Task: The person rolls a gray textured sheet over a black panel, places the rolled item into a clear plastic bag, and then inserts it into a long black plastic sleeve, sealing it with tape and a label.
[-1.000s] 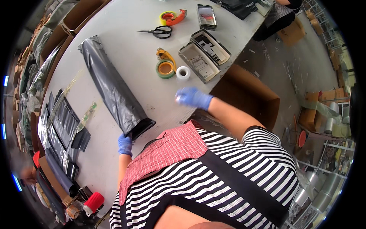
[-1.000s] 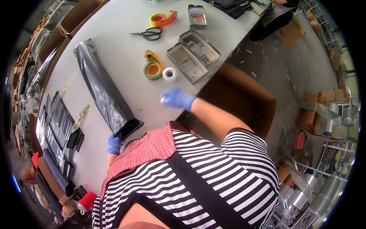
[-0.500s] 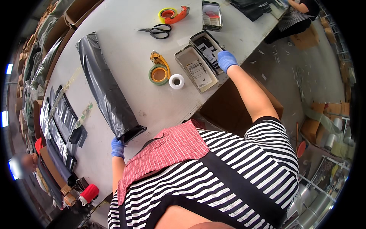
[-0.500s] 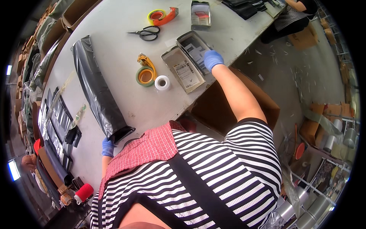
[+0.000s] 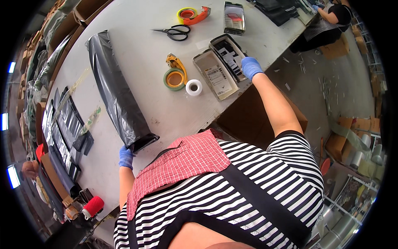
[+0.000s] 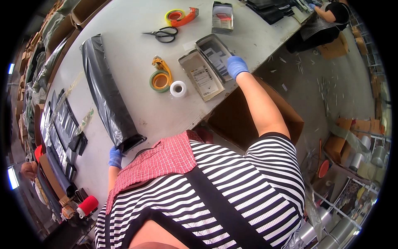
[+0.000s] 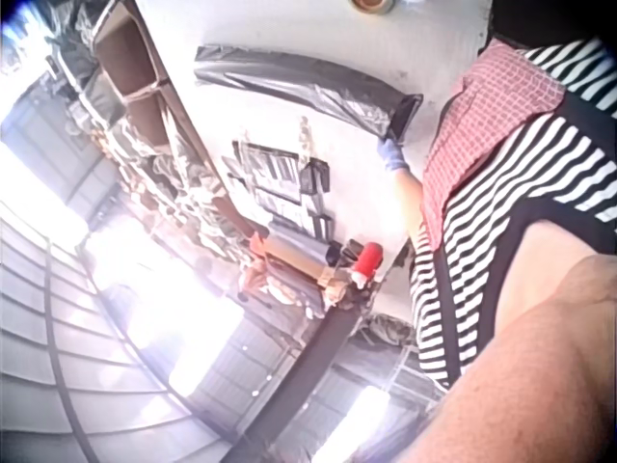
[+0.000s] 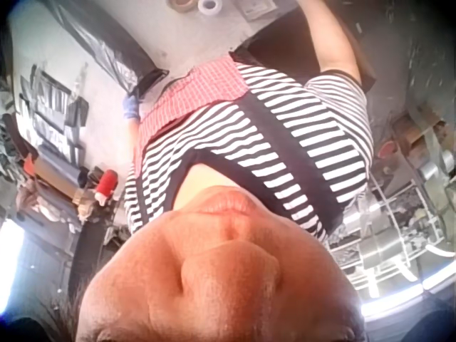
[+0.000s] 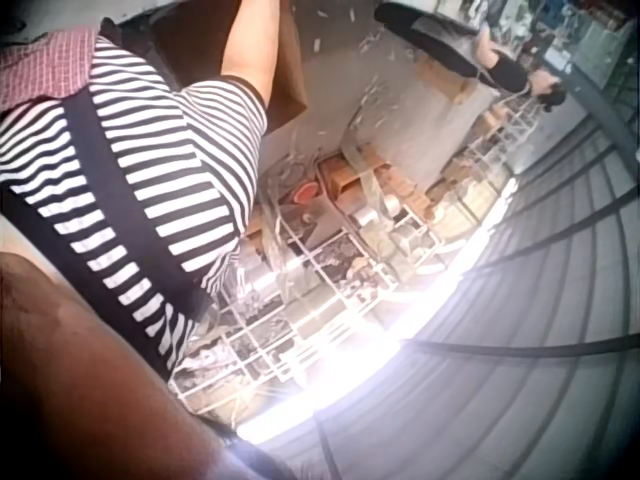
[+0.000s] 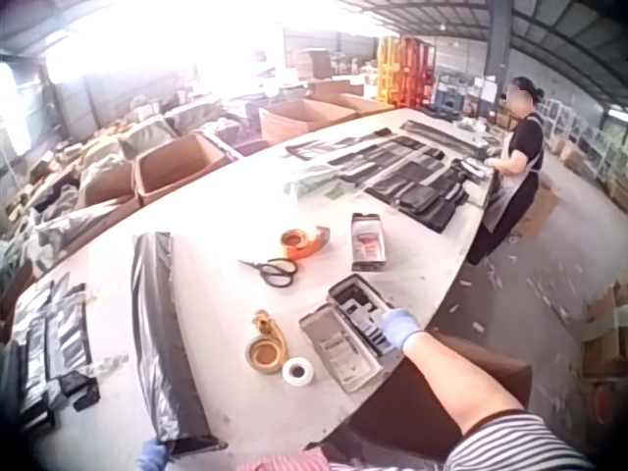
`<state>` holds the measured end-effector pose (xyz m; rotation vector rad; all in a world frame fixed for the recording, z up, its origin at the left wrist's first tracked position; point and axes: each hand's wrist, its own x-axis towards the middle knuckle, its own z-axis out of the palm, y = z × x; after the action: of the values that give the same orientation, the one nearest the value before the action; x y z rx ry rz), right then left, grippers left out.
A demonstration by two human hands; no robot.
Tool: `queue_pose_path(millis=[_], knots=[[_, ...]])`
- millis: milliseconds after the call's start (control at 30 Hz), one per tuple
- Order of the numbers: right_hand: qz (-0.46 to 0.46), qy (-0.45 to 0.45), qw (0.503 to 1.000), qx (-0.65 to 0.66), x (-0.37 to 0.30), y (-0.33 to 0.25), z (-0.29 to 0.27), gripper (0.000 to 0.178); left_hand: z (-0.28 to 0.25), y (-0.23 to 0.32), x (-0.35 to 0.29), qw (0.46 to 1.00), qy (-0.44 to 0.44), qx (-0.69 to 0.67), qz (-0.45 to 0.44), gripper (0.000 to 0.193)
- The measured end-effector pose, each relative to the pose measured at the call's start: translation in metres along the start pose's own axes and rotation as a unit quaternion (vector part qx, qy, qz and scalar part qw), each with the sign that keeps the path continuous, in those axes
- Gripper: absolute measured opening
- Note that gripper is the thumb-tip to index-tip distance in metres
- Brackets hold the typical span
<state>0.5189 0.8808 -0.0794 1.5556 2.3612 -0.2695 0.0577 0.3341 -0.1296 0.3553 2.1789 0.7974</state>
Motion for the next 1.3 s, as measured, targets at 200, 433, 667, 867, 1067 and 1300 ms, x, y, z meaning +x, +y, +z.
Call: queue_pose_path(millis=[200,433,667,867,1067,1300], knots=[[0.029,0.058,0.997,0.051,0.003,0.006,0.024,0.020,-0.006,-0.001,0.004,1.000,-0.013,0.014,0.007,0.032],[-0.125,0.255,0.897,0.338,-0.062,-0.012,-0.053,0.021,0.011,0.027,0.006,0.986,-0.025,0.126,0.106,0.038],[-0.268,-0.310,0.739,0.534,-0.212,-0.270,-0.036,0.017,-0.011,0.027,-0.025,0.992,-0.101,-0.012,0.078,0.031],[-0.137,-0.394,0.736,0.534,-0.215,-0.401,0.081,0.012,-0.016,0.031,-0.027,0.978,-0.141,0.022,0.150,0.028],[0.066,-0.280,0.558,0.778,-0.232,-0.441,0.098,0.018,-0.045,0.040,-0.024,0.945,-0.290,0.056,0.140,0.043],[-0.295,0.002,0.849,0.439,-0.267,-0.437,0.080,0.024,-0.048,0.065,-0.003,0.972,-0.224,-0.028,0.069,0.047]])
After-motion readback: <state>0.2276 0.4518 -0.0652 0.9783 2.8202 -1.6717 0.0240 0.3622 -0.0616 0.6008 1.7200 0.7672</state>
